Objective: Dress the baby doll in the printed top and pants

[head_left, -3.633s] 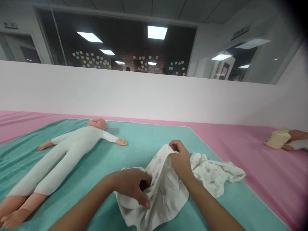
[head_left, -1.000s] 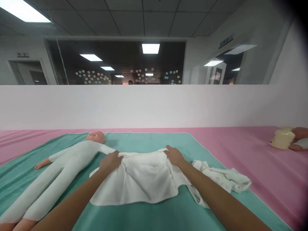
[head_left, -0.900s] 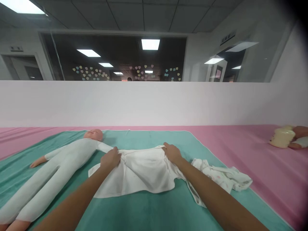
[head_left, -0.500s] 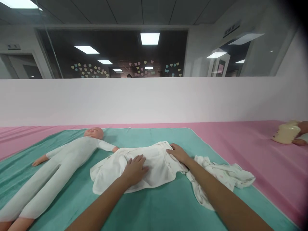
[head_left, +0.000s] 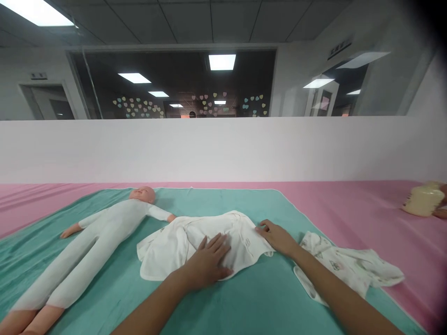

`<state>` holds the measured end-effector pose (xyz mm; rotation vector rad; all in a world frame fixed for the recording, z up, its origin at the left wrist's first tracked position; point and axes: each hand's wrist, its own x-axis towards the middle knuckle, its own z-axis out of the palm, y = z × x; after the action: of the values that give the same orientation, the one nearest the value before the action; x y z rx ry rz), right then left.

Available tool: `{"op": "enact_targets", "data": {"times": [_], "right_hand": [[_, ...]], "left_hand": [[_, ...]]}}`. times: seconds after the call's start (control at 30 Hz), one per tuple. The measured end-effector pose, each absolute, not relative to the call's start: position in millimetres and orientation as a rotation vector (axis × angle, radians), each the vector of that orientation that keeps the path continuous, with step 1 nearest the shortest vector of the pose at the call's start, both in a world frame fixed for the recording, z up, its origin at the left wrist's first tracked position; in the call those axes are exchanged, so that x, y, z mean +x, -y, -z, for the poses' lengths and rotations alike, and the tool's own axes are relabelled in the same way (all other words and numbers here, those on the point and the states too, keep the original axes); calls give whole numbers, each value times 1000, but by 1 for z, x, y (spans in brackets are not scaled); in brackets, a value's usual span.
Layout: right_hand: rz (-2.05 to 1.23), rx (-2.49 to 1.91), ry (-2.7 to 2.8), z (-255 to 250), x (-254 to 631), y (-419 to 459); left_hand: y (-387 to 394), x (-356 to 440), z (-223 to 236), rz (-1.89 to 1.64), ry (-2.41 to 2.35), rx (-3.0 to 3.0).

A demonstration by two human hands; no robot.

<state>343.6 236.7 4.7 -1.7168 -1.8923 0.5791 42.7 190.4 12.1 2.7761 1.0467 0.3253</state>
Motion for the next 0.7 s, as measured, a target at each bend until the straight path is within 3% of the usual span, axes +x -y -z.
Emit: {"op": "enact_targets", "data": {"times": [0.3, 0.53, 0.7], "right_hand": [[-1063, -1467, 1678, -17, 338, -218], [-830, -1452, 1544, -21, 354, -217], [-969, -1267, 1333, -22, 361, -216]], "left_hand": [[-170, 65, -28, -461, -1028, 2810], [-161, 62, -38, -381, -902, 2324], [-164, 62, -37, -409, -938, 2093]]}}
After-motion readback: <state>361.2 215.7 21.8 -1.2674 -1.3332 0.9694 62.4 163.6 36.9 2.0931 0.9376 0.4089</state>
